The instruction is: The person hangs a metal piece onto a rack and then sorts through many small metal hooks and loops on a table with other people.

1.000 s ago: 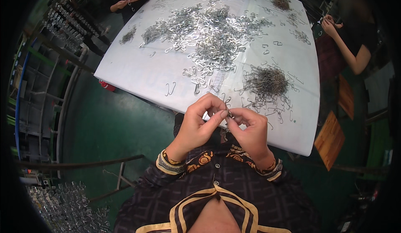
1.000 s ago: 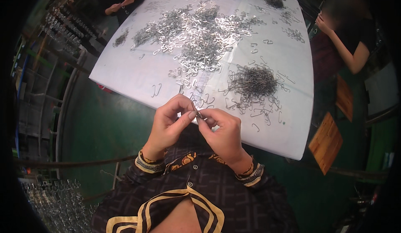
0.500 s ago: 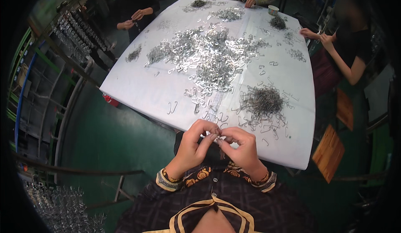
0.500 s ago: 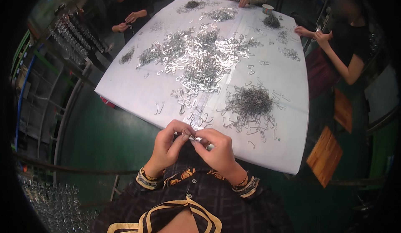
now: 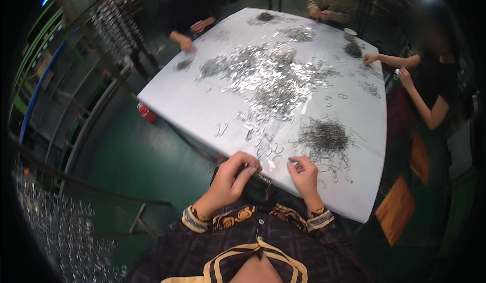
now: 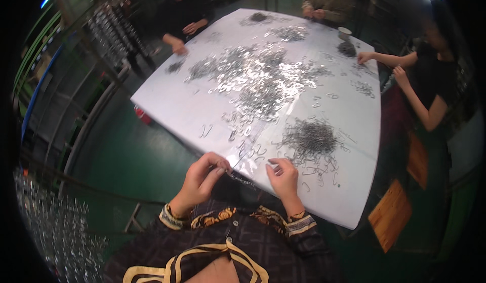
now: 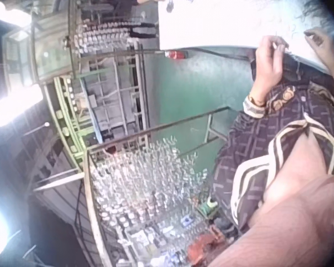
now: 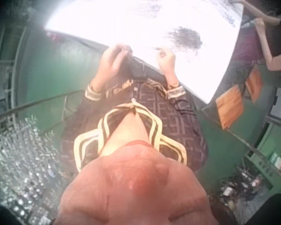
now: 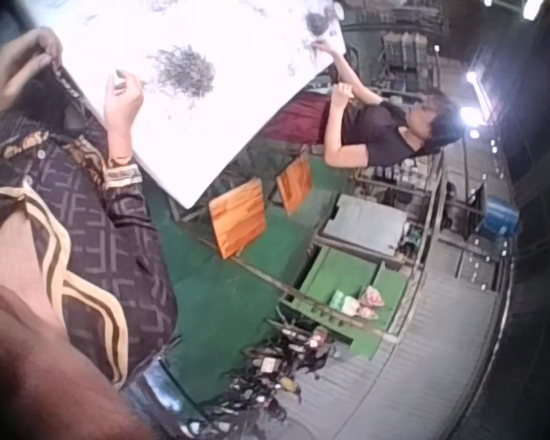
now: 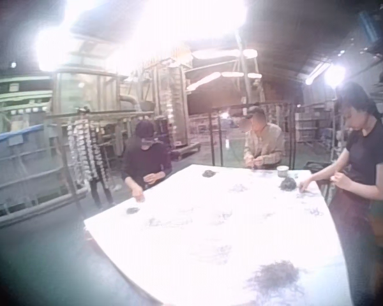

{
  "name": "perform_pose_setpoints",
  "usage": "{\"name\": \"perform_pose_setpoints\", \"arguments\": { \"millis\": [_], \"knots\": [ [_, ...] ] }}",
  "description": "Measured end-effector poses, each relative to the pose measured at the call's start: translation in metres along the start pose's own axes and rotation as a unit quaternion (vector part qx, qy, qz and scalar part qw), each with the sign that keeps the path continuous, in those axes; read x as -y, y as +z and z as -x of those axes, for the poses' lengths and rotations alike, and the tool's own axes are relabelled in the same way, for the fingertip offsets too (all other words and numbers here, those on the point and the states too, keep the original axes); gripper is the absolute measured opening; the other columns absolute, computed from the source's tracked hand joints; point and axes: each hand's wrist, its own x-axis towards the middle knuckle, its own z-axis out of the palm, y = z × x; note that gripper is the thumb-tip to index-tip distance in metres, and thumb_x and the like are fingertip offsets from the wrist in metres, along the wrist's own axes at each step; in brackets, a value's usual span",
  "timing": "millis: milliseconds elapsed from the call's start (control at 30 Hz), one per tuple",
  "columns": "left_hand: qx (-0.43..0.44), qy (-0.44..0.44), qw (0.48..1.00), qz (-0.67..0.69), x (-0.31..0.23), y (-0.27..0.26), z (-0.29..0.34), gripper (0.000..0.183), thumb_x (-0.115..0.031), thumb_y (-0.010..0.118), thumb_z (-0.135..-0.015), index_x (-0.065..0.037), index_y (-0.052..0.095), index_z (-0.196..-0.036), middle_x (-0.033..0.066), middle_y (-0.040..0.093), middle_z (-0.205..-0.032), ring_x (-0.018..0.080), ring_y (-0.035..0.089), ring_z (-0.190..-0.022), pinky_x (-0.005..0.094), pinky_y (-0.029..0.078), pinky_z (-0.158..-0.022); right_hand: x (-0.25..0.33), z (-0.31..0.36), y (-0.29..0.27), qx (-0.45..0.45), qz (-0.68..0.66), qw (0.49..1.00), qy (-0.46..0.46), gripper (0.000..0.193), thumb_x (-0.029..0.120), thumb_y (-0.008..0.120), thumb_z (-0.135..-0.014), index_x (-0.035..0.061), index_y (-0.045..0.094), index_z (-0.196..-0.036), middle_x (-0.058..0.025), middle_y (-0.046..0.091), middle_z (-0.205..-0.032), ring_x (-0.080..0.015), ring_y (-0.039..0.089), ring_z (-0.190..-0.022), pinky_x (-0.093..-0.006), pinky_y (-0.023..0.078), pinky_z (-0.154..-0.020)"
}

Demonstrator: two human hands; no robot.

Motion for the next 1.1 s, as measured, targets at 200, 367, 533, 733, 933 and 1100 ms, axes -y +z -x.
{"name": "perform_pose_setpoints", "arguments": {
  "millis": [200,367,533,733,933,1100],
  "knots": [
    [-0.025,-0.011,1.000,0.005,0.002,-0.002,0.010,0.006,0.003,0.049,-0.093,0.002,0.053,-0.098,0.0086,0.060,-0.095,0.0143,0.057,-0.091,0.0280,0.046,-0.084,-0.029,0.003,0.006,-0.030,0.076,0.996,-0.032,0.011,0.008,0.072,-0.078,0.0032,0.069,-0.088,-0.0069,0.064,-0.079,-0.0158,0.058,-0.057,-0.0280,0.047,-0.055],
    [-0.056,-0.041,0.997,0.027,0.000,-0.003,0.015,0.004,0.000,0.052,-0.094,0.001,0.054,-0.098,0.0073,0.063,-0.092,0.0127,0.059,-0.088,0.0269,0.047,-0.081,-0.031,0.009,0.009,-0.040,0.057,0.996,-0.046,0.010,0.008,0.072,-0.079,0.0039,0.069,-0.087,-0.0054,0.063,-0.079,-0.0156,0.056,-0.059,-0.0274,0.045,-0.054],
    [-0.045,-0.010,0.999,0.012,0.012,-0.007,0.017,0.005,0.001,0.051,-0.095,0.001,0.054,-0.099,0.0085,0.062,-0.097,0.0132,0.058,-0.091,0.0285,0.047,-0.084,-0.029,0.007,0.011,-0.019,0.056,0.998,-0.026,0.009,0.008,0.071,-0.079,0.0037,0.069,-0.087,-0.0048,0.064,-0.081,-0.0150,0.057,-0.061,-0.0261,0.046,-0.056],
    [-0.073,-0.029,0.997,0.026,0.012,-0.013,0.015,0.006,0.002,0.051,-0.094,0.001,0.054,-0.100,0.0095,0.062,-0.097,0.0153,0.059,-0.093,0.0303,0.047,-0.087,-0.030,0.006,0.009,-0.011,0.072,0.997,-0.022,0.008,0.009,0.071,-0.080,0.0037,0.069,-0.086,-0.0042,0.065,-0.083,-0.0141,0.057,-0.061,-0.0259,0.046,-0.056],
    [-0.165,0.031,0.986,-0.002,-0.003,-0.045,0.016,0.006,0.001,0.052,-0.094,0.001,0.056,-0.099,0.0063,0.064,-0.093,0.0115,0.059,-0.087,0.0257,0.047,-0.080,-0.033,0.004,0.008,-0.005,0.069,0.998,-0.010,0.008,0.007,0.070,-0.082,0.0025,0.069,-0.088,-0.0057,0.065,-0.083,-0.0144,0.058,-0.062,-0.0256,0.047,-0.056],
    [-0.269,0.062,0.960,-0.056,-0.044,-0.089,0.036,0.008,0.003,0.052,-0.093,0.000,0.056,-0.100,0.0063,0.063,-0.093,0.0109,0.058,-0.087,0.0252,0.047,-0.080,-0.057,0.008,0.006,0.027,0.097,0.994,-0.047,0.011,0.003,0.064,-0.084,-0.0009,0.068,-0.094,-0.0113,0.064,-0.087,-0.0233,0.061,-0.076,-0.0307,0.049,-0.067]
  ]
}}
